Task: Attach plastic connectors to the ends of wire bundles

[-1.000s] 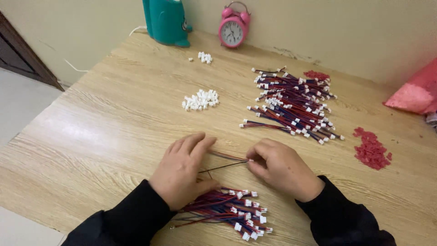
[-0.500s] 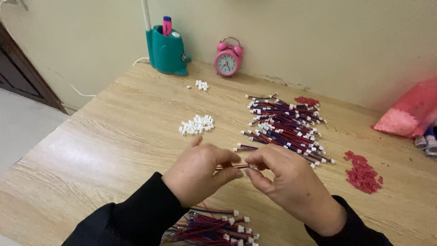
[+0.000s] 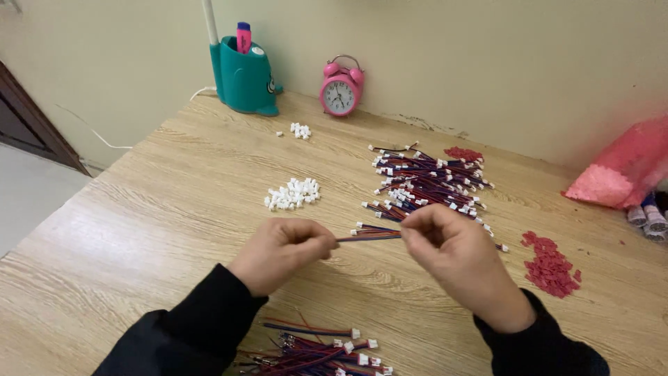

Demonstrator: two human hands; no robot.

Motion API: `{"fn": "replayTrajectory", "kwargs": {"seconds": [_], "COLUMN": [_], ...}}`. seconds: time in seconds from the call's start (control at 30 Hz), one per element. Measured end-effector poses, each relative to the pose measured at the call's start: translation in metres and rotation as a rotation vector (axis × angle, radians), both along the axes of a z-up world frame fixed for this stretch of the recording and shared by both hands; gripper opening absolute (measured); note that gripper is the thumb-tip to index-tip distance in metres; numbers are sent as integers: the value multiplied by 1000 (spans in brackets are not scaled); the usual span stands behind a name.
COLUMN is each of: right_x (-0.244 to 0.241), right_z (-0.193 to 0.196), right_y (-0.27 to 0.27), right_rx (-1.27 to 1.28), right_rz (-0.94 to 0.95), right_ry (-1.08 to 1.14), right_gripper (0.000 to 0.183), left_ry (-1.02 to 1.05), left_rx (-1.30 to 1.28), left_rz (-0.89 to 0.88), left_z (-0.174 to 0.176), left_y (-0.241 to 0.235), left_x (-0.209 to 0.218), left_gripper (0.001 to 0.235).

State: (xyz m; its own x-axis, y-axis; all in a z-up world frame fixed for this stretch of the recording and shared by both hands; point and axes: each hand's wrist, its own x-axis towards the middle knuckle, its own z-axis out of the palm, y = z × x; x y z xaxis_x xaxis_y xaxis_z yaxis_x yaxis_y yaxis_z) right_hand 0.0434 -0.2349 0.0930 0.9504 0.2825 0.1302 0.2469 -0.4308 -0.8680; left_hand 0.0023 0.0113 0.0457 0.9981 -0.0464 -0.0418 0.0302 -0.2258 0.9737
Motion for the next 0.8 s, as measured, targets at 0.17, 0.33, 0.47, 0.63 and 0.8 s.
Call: {"fn": "replayTrajectory", "kwargs": {"seconds": [0.17,0.33,0.47,0.63,0.8], "right_x": [8,0,2,3,3], "right_z": [-6,0,-10,-6,-1], "right_y": [4,35,62,65,58], "right_rx": [-243,-451,-457,-397,-274], "right_rz": [117,312,447,403,285], "right_ry": [-290,-845,-328,-68,12], "right_gripper": [7,20,22,17,15], "left_ry": [80,-16,-87,-22,67], "left_rx": [6,295,279,40,-322], "left_rz": [88,92,84,97,192], "left_z": [-8,-16,-13,-35,-37], "left_y": [11,9,7,10,20], "left_x": [-3,-4,-7,3,5], "left_gripper": [15,20,20,14,24]}}
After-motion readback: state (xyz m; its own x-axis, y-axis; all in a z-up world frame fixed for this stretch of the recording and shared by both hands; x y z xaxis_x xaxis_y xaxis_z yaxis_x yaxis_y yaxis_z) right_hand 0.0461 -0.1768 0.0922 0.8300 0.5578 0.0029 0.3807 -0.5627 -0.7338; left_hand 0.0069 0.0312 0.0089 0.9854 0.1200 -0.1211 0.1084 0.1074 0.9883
